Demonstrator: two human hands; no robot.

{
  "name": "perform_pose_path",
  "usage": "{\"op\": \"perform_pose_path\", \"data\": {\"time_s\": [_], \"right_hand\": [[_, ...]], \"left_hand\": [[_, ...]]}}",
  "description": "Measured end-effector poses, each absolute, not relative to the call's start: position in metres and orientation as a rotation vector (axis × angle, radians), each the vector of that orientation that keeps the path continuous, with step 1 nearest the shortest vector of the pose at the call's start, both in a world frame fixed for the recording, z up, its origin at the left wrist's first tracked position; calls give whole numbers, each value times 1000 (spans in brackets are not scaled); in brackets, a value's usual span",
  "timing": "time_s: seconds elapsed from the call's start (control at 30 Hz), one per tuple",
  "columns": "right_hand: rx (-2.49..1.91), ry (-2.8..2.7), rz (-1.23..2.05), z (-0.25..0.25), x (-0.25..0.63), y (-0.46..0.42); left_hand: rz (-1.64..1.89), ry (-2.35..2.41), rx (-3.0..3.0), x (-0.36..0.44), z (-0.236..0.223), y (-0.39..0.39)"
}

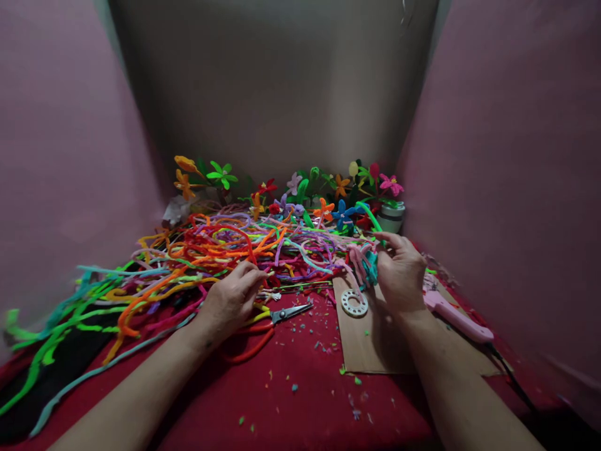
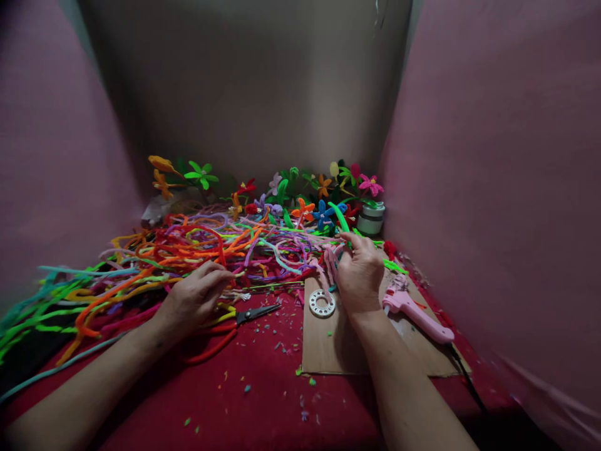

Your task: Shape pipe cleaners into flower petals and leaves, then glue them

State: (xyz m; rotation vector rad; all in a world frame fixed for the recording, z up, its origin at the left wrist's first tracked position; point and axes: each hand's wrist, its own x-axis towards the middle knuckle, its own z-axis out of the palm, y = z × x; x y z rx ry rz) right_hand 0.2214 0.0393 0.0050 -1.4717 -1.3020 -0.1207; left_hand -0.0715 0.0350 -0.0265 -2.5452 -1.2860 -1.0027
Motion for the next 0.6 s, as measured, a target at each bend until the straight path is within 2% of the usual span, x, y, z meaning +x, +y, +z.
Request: {"op": "perform_pose_path", "data": {"time_s": [0.13,0.27,0.6], "right_hand": [[-1337,-1105,238,7,216,39],[-1211,-1165,478,6,208,37],[-1168,-1401,308,5,194,27]], "left_hand": [[-1000,-1264,-2527,-70,-26,35],[-1006,-1250,-2519,-71,-27,35],[-1030,-1287,-2535,-74,-29,36]]}}
